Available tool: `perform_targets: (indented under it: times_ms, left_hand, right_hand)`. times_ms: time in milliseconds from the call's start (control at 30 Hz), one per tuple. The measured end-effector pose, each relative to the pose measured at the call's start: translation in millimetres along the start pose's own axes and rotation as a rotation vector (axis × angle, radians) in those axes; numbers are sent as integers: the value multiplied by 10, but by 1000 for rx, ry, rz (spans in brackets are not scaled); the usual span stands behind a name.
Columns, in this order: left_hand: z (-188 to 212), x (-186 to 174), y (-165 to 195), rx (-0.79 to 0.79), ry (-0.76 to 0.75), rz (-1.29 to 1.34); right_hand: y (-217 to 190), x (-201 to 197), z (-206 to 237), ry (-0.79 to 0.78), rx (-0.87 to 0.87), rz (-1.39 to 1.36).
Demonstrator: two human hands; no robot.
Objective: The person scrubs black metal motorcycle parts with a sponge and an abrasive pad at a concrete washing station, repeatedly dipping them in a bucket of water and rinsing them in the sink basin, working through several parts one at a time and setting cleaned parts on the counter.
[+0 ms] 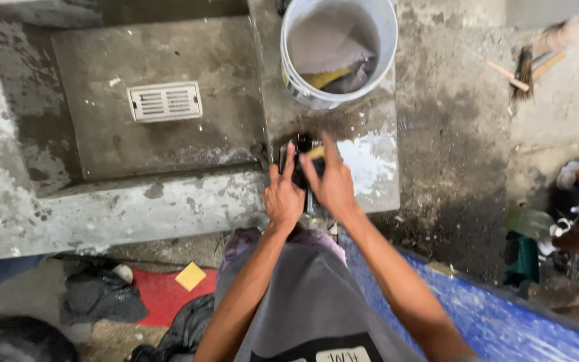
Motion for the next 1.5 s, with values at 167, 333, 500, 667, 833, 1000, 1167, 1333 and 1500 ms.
perform_targets:
  times_ms: [167,333,500,667,833,1000,1167,1333,1500]
  left_hand:
    - [-35,5,3,-2,20,5]
    - [-31,56,-32,-28,-29,26]
    - [-32,56,-5,-10,16,18]
    - [-17,20,18,37,44,35]
    - [-44,28,-10,-9,29,40]
    - [-33,74,-52,-20,24,34]
    - [-25,57,-43,36,84,58]
    - [3,63,-31,40,99,23]
    - [-41,91,-100,-17,-12,48]
  right_hand:
    - [94,111,-45,-118,203,-13]
    - [102,108,85,-55,249,-109]
    - [120,-8,-60,-9,112,-3]
    - [200,50,70,-47,262,-89]
    - [222,95,201,-154,375,-50]
    - [277,14,-250,-10,337,-36]
    - [130,96,288,-8,303,-171]
    - [379,144,48,-11,403,-152]
    - [726,71,-142,202,349,-380]
Point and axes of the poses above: each hand's wrist, its own z-axis away from the middle knuckle, its own x-axis out of the palm, y = z × x, the point moved 7 cm from there along -z, towards the middle knuckle, and after that the axes turned 14 degrees about -y, right-handed, at the moved point
